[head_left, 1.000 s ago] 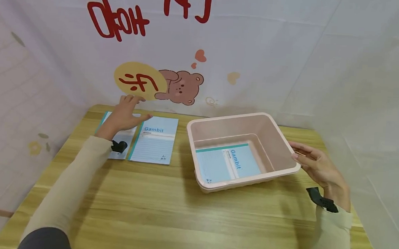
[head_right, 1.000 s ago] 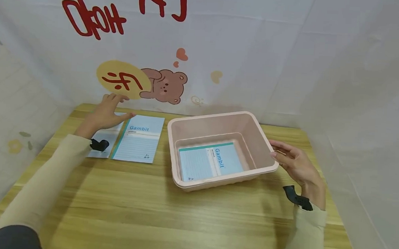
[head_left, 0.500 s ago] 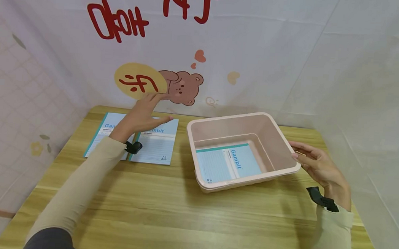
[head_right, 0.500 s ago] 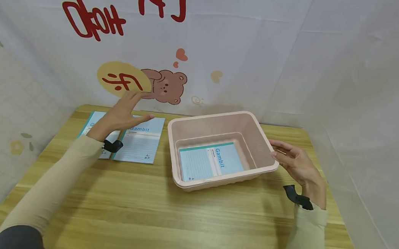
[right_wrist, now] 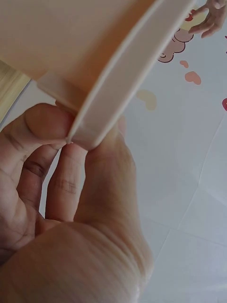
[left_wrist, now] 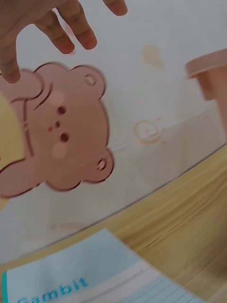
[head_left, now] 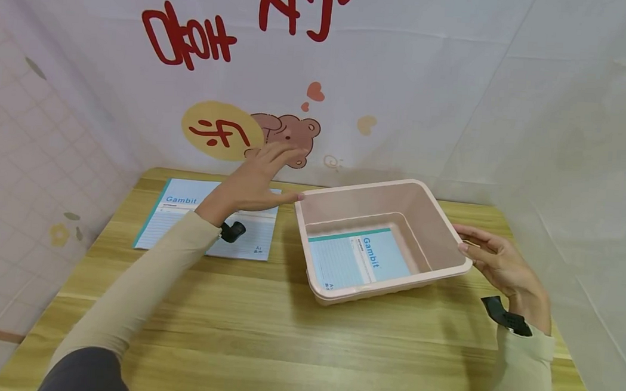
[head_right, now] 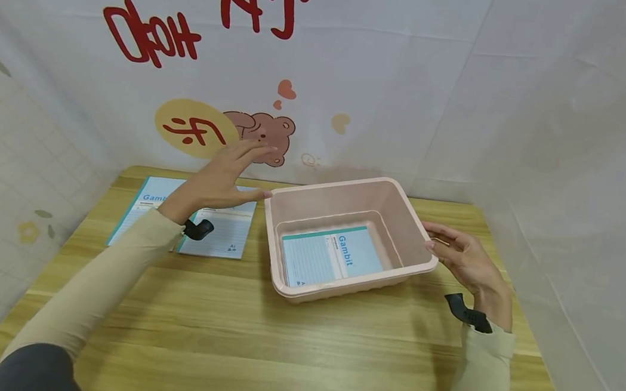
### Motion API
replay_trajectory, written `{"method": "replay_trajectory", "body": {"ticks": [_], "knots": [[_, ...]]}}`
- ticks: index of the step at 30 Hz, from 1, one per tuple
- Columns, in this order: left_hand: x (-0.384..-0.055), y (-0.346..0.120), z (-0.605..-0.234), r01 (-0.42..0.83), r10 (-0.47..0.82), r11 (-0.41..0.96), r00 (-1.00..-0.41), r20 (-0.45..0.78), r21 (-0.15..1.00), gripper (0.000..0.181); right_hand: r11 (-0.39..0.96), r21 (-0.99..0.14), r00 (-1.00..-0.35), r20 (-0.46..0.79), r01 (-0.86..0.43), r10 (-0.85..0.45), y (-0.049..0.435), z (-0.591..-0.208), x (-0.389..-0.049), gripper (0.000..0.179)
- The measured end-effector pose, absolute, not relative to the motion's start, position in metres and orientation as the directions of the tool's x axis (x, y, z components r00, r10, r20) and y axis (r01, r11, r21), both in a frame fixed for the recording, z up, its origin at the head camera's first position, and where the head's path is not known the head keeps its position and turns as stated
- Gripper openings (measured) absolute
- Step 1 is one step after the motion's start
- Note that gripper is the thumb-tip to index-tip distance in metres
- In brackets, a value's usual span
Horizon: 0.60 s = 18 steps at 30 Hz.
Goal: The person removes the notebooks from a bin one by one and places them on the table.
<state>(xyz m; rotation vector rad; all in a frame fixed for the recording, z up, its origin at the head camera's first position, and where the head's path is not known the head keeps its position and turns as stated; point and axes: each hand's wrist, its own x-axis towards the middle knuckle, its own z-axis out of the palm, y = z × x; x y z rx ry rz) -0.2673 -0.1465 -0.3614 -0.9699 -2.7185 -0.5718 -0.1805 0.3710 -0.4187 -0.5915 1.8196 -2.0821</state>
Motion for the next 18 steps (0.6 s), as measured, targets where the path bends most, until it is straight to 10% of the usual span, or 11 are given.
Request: {"method": "replay_trajectory", "body": {"ticks": [18], "knots": [[-0.264,-0.075,-0.338,0.756,0.74,0.611,-0.651,0.167,0.235,0.091,-0.147,-0.987,-0.864,0.125,-0.059,-0.488,0.373,-0.421,-0.184,0.046]]}}
